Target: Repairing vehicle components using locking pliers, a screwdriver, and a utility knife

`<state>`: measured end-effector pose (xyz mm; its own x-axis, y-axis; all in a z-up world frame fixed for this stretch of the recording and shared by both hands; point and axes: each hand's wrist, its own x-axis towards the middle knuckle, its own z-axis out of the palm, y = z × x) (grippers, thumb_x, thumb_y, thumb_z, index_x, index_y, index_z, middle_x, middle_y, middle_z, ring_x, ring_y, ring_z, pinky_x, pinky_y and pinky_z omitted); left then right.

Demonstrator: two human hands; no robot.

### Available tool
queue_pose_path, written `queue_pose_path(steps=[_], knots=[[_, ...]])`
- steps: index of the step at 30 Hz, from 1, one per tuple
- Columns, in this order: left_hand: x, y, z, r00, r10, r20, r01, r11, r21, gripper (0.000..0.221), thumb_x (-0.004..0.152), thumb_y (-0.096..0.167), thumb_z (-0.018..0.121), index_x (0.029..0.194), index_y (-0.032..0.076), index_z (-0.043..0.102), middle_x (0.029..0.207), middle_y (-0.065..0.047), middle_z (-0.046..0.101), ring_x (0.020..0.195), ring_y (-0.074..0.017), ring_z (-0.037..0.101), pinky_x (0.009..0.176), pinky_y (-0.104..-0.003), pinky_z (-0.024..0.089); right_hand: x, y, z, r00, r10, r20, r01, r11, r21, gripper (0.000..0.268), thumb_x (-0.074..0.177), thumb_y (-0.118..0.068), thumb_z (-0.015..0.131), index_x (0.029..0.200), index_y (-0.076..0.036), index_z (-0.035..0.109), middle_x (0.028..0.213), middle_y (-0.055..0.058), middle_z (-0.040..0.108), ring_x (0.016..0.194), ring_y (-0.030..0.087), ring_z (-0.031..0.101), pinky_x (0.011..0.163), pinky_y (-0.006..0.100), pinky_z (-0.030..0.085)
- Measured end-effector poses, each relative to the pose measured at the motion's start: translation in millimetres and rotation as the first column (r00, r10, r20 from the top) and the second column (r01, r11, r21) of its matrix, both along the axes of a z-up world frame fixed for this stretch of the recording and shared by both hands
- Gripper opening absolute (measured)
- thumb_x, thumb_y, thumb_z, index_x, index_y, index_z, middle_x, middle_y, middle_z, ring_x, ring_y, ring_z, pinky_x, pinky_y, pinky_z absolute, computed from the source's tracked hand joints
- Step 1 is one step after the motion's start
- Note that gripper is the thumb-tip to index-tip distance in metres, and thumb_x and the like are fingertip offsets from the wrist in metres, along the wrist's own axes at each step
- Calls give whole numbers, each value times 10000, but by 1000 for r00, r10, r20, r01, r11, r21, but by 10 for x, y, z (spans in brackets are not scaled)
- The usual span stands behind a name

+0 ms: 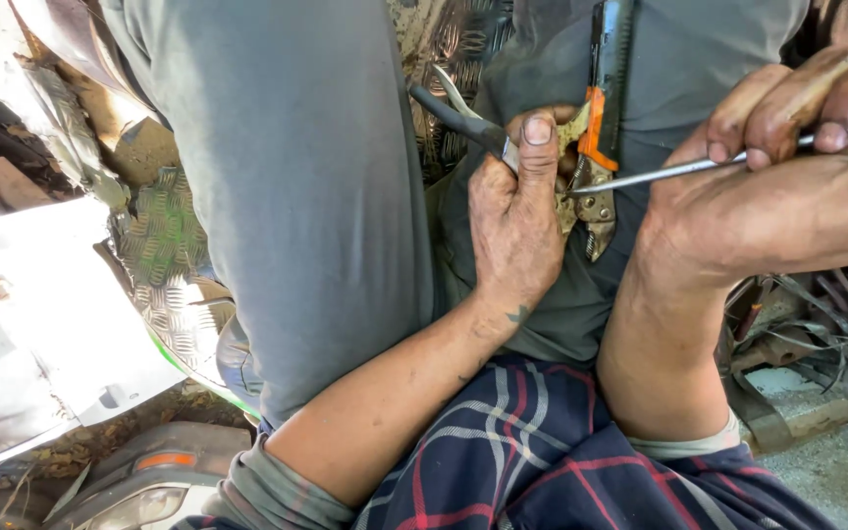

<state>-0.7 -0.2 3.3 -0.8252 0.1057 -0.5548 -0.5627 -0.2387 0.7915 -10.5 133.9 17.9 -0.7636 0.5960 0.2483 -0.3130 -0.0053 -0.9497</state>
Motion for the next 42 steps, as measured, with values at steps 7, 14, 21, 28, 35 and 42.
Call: queue_pose_path(steps=[7,14,21,28,35,42], knots=[[0,-16,-29,1000,5,18,-6,1000,25,547,1036,470,408,1110,5,686,718,18,480,660,-109,427,605,-292,369,-119,-228,82,987,94,132,-109,988,112,311,1087,-320,411,875,-111,320,715,46,232,539,128,189,477,335,225],[-33,-32,-157,996,-81,-39,84,993,87,522,1054,476,400,1166,51,682,950,-19,647,846,-126,569,777,-286,492,91,-317,23,874,480,73,-438,844,-309,572,951,-656,401,844,-124,579,739,20,576,480,160,490,549,309,499],[-48,-200,-122,988,-152,13,150,982,115,563,1033,453,419,1195,-9,697,777,48,520,689,-71,408,616,-261,380,617,791,84,964,224,143,-255,932,257,399,1151,-33,546,853,-189,332,819,-45,258,771,101,202,787,261,247],[-9,-138,-73,994,-91,56,82,985,155,500,1025,388,503,1212,-29,705,830,-22,639,707,-94,519,648,-236,427,-103,20,204,957,205,206,-194,978,-73,339,1033,-477,446,895,-193,323,761,-45,193,539,58,117,478,274,141],[-18,-93,-30,996,-81,47,76,992,102,464,1020,358,521,1200,-27,706,813,-6,626,699,-91,518,626,-238,436,-227,-78,112,989,57,137,-44,995,-95,326,1015,-347,520,844,-125,356,711,22,248,544,96,132,492,310,167],[-34,-83,1,995,-83,61,79,995,59,451,1011,356,529,1165,-24,718,742,27,563,649,-81,464,560,-252,406,-207,-287,177,980,116,161,-132,987,93,400,1078,-417,536,905,-118,334,763,21,217,571,105,160,502,317,213]])
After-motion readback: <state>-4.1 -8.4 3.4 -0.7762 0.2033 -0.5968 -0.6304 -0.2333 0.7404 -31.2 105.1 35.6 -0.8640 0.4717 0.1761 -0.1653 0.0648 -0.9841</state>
